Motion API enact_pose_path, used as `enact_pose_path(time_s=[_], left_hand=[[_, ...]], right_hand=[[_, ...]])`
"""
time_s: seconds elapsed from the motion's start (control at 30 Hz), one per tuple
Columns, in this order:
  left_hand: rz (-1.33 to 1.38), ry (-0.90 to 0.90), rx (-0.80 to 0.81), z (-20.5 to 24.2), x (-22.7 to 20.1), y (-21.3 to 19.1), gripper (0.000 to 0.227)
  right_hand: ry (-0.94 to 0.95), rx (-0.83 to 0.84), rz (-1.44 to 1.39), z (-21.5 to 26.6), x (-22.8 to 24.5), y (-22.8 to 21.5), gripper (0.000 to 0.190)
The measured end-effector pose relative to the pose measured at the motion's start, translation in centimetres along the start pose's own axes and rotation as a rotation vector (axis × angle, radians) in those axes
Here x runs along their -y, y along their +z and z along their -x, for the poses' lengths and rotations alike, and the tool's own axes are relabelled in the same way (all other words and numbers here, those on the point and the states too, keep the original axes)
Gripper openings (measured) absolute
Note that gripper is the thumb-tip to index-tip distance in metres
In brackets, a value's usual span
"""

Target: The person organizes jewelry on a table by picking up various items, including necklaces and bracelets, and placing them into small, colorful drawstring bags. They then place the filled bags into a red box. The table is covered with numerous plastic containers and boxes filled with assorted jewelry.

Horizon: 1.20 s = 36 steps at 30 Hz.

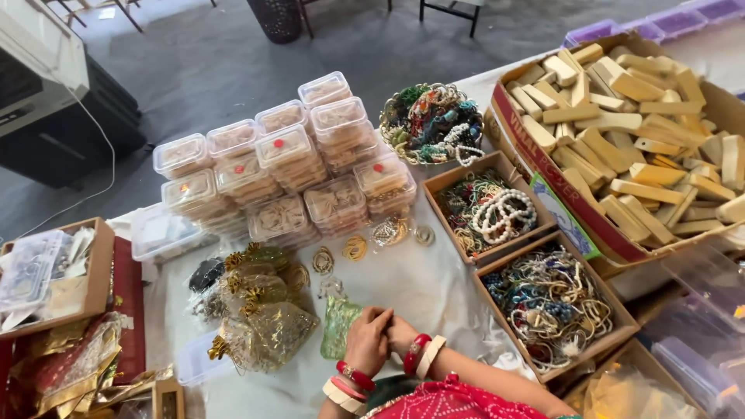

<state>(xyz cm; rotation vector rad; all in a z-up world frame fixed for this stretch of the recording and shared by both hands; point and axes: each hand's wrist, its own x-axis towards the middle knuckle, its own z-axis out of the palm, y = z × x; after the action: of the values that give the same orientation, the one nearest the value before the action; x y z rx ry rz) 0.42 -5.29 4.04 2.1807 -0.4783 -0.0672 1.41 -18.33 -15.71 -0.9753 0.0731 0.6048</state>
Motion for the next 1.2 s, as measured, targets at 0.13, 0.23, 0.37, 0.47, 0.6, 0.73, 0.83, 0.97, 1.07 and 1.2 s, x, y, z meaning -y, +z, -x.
enact_pose_path(time_s=[0.13, 0.23, 0.37, 0.47, 0.6, 0.73, 0.83, 0.97, 1.07, 1.2], left_hand=[[-0.076, 0.128, -0.041, 0.1, -0.3, 0.8, 0.052], [-0.097, 0.159, -0.108, 0.7, -0.1, 1.0, 0.058], [0.086, 0.16, -0.155, 1.4, -0.7, 0.7, 0.064], [0.2, 0.177, -0.203, 1.6, -0.5, 0.9, 0.069], [0.305, 0.185, -0.327, 3.0, -0.8, 0.8, 0.065], [0.236, -0.178, -0.675, 3.6, 4.9, 3.8, 0.054], [0.728, -0.386, -0.721, 2.5, 5.9, 3.5, 0.079], [1.418, -0.325, -0.637, 1.3, 5.7, 3.4, 0.073], [1.612, -0.348, -0.57, 0.5, 3.6, 2.8, 0.062], [1.599, -0.436, -0.511, -0.1, 2.0, 3.7, 0.062]], right_hand=[[0.053, -0.143, -0.125, 1.2, 2.9, 1.8, 0.019], [0.265, -0.266, -0.331, 1.1, 3.3, 2.3, 0.019], [0.395, -0.115, -0.395, 2.2, 4.5, 3.0, 0.025], [0.447, -0.023, -0.445, 3.2, 7.1, 4.3, 0.034], [0.34, -0.023, -0.4, 5.8, 15.0, 9.1, 0.041], [0.33, -0.122, -0.375, 6.5, 17.3, 8.4, 0.058], [0.096, 0.022, -0.447, 6.0, 15.8, 7.4, 0.056], [0.137, 0.096, -0.629, 6.5, 16.6, 9.5, 0.057], [0.114, 0.098, -0.682, 6.7, 17.0, 9.8, 0.059], [0.008, -0.004, -0.573, 5.2, 14.6, 7.8, 0.053]])
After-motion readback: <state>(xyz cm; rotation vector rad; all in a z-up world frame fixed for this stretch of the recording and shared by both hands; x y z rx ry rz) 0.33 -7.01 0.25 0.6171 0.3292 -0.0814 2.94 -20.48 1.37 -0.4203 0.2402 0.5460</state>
